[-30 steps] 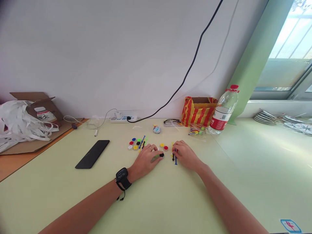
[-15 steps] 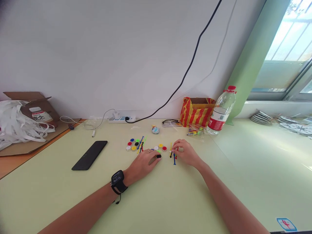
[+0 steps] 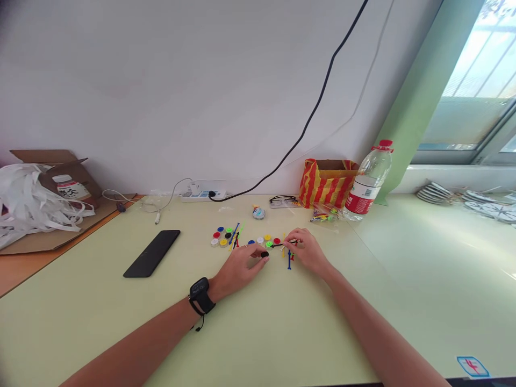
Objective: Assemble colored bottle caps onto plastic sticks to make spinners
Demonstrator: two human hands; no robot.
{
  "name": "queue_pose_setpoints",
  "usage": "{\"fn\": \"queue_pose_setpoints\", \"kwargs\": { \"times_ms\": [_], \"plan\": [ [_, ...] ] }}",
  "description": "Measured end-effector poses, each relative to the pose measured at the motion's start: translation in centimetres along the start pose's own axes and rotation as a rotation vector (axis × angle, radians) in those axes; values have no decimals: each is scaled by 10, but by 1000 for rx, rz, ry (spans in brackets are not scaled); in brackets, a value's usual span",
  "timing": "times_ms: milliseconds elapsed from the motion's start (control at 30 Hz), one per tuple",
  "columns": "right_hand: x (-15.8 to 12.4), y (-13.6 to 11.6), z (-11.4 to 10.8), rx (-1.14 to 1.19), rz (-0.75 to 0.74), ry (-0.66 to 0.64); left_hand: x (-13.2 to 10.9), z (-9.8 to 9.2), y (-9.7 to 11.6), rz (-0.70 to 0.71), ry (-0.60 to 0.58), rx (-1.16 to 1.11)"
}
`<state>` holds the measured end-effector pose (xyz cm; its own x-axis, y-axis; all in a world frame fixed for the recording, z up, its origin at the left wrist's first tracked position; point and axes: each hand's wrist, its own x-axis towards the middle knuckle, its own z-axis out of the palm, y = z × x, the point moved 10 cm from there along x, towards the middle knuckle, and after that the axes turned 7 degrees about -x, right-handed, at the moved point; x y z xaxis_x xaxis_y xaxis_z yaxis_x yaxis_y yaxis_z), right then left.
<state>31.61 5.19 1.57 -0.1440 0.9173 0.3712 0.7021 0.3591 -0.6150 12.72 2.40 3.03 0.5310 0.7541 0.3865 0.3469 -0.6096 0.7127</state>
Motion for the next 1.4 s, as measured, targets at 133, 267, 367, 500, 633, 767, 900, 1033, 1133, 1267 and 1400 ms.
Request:
{"fn": "queue_pose_setpoints", "kwargs": {
  "times_ms": [133,267,367,500,633,767,900,1033,1133,1267,1400],
  "plan": [
    [-3,-1,-3,36,20,61,3,-8,-12,-62,111,-228],
    [-5,2,-6,207,100,92,5,-1,-32,-190,99,-526],
    [-7,-10,-4,340,108,85,4,7,-37,-253,28,-676],
    [-13,-38,7,419,100,-5,5,3,-37,-261,34,-722],
    [-18,-66,14,402,-24,-42,7,2,-28,-216,18,-725],
    [-21,-69,22,471,-32,-61,9,2,-17,-161,-6,-749],
    [-21,-66,29,558,22,-85,9,5,-13,-158,-33,-742],
    [-21,-61,28,498,37,-63,8,4,-19,-149,0,-698],
    [-22,-54,25,424,65,-34,7,3,-23,-140,31,-673],
    [-21,-48,27,400,64,-60,6,3,-24,-151,44,-667],
    [-20,-46,28,423,63,-75,7,0,-22,-163,57,-623]
  ]
}}
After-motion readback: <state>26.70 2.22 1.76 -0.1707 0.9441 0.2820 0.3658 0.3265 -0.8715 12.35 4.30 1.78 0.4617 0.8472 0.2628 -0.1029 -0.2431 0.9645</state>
